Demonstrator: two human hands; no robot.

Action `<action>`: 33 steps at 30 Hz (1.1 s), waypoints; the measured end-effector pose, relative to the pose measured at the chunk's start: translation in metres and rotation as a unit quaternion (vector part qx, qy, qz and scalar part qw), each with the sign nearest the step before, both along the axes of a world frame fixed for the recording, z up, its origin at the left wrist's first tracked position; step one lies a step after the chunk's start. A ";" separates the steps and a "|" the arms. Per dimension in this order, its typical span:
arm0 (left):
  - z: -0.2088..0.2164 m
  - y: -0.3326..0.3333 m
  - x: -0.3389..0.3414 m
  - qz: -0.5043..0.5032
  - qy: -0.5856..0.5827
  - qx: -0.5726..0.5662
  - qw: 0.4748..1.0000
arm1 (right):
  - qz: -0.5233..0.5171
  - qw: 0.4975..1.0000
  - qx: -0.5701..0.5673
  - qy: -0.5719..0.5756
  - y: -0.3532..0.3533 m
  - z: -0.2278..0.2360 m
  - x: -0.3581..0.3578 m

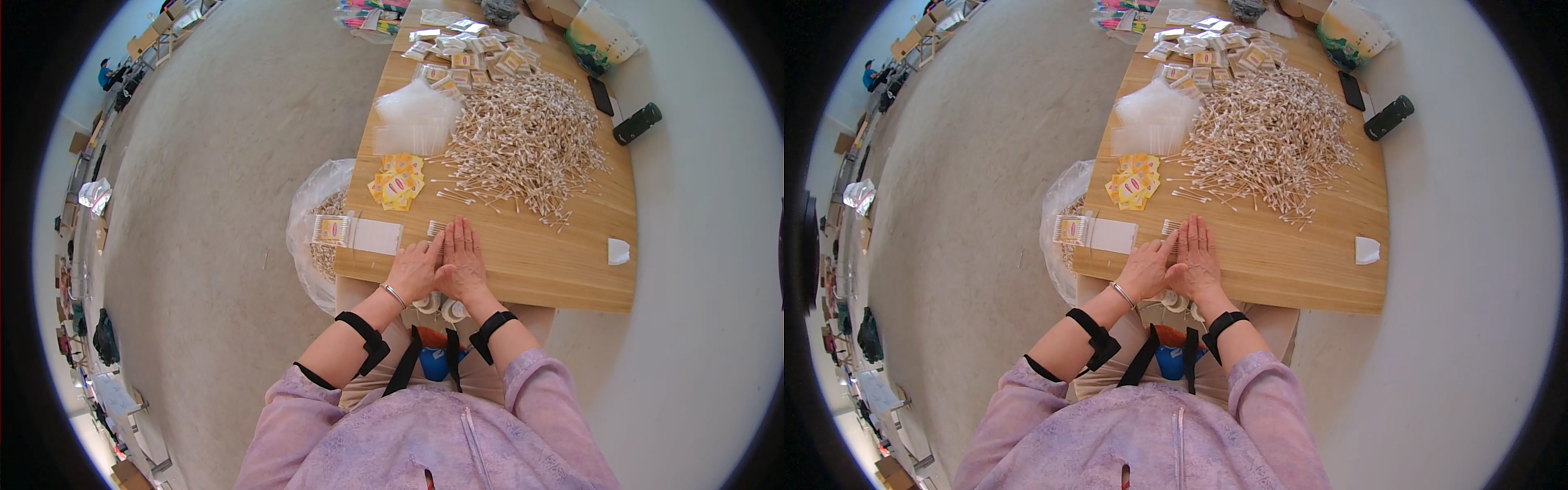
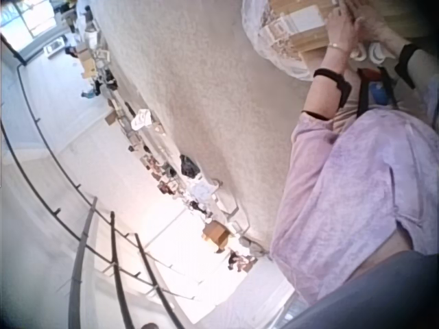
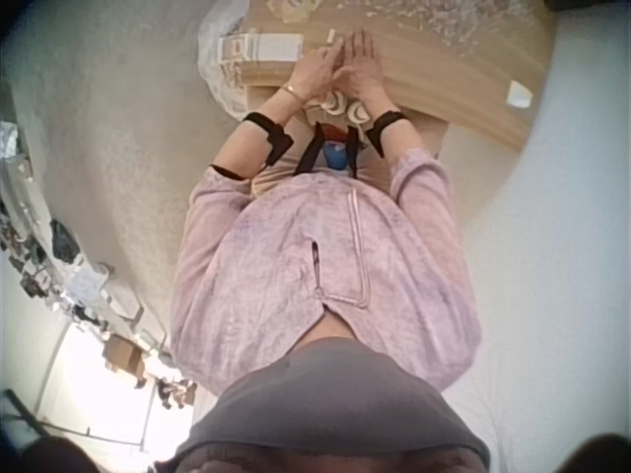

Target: Packing bunches of cotton swabs into small plastic bags and sealing them.

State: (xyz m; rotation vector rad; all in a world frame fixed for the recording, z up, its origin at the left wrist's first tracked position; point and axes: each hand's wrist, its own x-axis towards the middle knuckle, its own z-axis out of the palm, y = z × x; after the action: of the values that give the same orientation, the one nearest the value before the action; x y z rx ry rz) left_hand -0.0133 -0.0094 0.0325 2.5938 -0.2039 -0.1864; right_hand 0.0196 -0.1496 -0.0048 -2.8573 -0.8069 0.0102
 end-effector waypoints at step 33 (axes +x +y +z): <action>-0.011 0.000 0.019 0.006 -0.014 -0.002 1.000 | 0.013 1.000 0.010 0.020 -0.002 0.020 -0.002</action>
State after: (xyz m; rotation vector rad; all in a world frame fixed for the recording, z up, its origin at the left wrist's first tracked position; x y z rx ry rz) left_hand 0.0058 -0.0098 0.0218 2.5939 -0.1993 -0.1467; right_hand 0.0180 -0.1516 0.0147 -2.8186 -0.8312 0.0613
